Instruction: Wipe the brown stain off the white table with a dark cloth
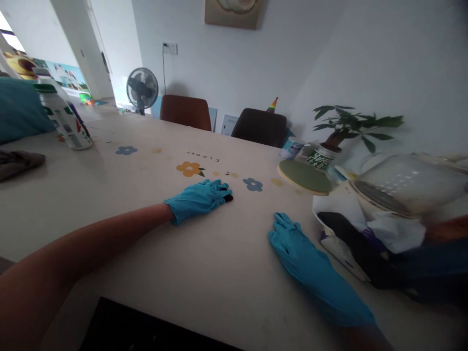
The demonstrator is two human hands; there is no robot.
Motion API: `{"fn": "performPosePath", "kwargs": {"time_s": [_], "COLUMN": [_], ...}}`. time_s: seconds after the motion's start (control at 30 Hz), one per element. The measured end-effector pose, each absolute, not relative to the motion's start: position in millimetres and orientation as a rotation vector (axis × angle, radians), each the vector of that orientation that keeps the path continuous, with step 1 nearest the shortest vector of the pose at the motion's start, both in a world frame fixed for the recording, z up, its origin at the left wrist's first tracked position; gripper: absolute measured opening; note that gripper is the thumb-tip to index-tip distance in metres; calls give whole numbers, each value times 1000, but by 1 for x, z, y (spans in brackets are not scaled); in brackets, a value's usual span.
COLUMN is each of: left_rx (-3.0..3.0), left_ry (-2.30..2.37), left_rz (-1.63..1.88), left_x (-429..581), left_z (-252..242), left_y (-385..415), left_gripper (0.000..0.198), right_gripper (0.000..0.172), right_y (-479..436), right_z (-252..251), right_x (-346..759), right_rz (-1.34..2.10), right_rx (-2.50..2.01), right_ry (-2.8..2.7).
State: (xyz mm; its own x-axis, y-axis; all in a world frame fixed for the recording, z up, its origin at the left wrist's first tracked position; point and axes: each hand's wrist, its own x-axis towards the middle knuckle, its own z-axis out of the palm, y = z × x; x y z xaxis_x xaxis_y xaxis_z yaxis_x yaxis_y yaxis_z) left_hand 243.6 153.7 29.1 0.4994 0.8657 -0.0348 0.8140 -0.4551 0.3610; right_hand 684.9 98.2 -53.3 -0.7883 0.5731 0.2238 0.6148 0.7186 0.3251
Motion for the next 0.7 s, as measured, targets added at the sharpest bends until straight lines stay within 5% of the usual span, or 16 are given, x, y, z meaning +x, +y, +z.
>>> {"fn": "performPosePath", "kwargs": {"time_s": [0.7], "left_rx": [2308], "left_ry": [1631], "left_rz": [247], "left_x": [285], "left_z": [34], "left_y": [266], "left_gripper": [70], "right_gripper": [55], "right_y": [87], "right_z": [-70], "right_x": [681], "right_rz": [-749], "right_rx": [-975], "right_ry": [-2758]}}
